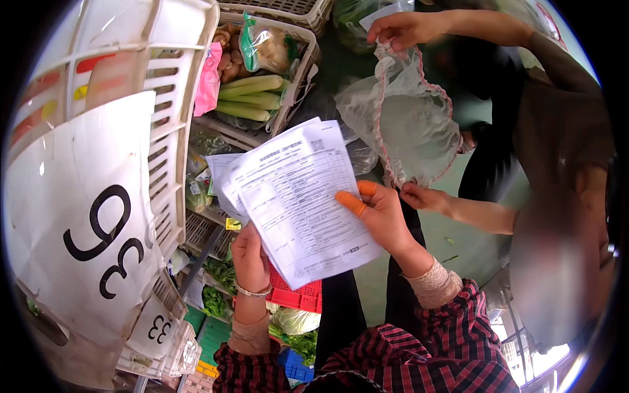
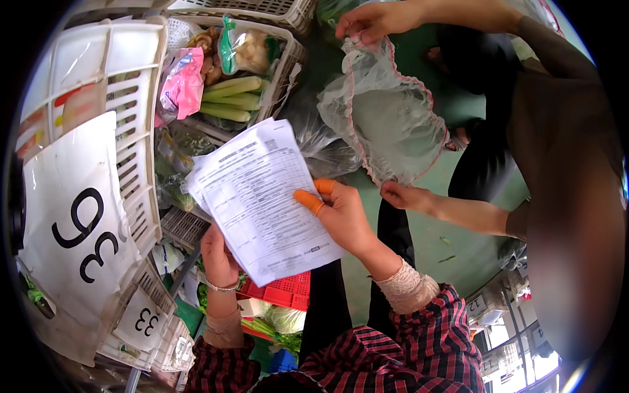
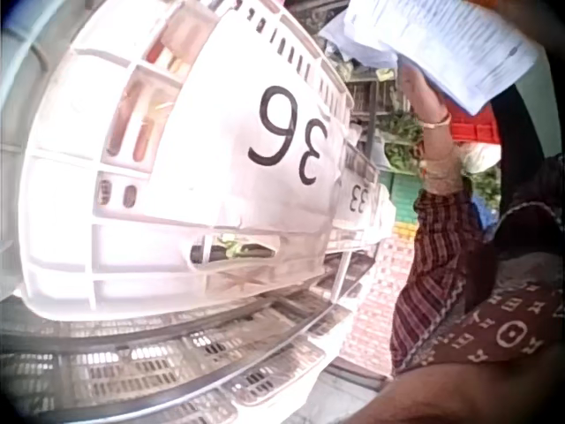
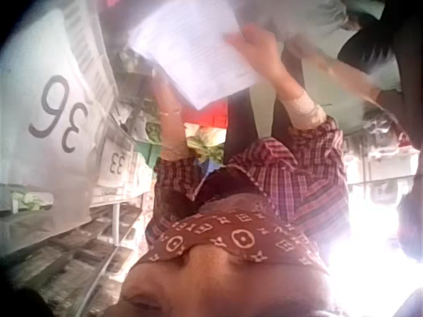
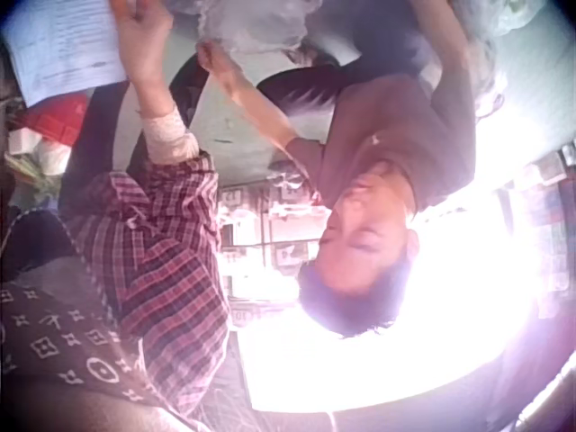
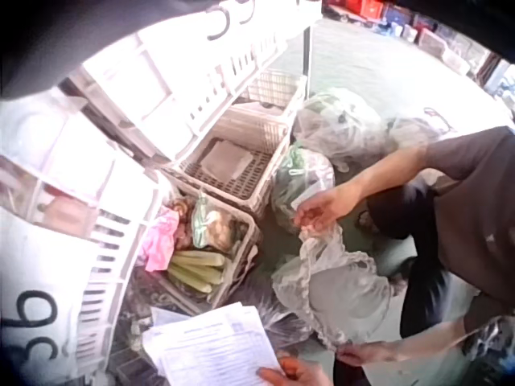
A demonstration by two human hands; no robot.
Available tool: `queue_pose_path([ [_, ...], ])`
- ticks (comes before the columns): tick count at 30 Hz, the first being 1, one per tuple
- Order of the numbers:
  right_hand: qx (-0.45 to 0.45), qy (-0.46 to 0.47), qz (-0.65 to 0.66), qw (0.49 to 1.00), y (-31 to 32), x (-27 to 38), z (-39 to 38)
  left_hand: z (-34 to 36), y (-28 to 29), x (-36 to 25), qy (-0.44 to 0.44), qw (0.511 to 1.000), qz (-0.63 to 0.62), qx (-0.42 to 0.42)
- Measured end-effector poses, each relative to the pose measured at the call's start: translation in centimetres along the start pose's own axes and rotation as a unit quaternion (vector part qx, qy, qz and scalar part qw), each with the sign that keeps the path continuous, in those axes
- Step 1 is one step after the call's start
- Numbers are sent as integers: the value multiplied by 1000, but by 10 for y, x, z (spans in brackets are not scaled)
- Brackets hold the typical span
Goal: The person sorts various vegetables and packaged food items from numbered plastic crates into a white mesh bag while referencing a paper checklist and a mobile phone.
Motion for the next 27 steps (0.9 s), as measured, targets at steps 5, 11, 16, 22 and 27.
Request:
queue_pose_path([
  [5,-14,-20,36,999,-1,-11,-4,-3,-10,-26,-98,990,99,21],
  [11,7,-35,26,999,-12,-12,-3,-2,0,-23,-109,981,159,-32],
  [16,-156,41,-80,984,25,-15,4,-2,11,-20,-116,976,159,-89],
  [22,-263,74,132,953,114,-29,-4,2,26,-14,-83,984,122,-102],
  [27,-242,37,44,968,110,-27,-8,2,27,-12,-81,980,143,-108],
])
Point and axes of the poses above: each hand's wrist, its own z-axis towards the middle knuckle, its own y-axis out of the back of the hand, x = y × z, the point moved 8 cm from there along z, towards the middle knuckle, and after that the axes turned 4 degrees about -y, right-handed, at the moved point
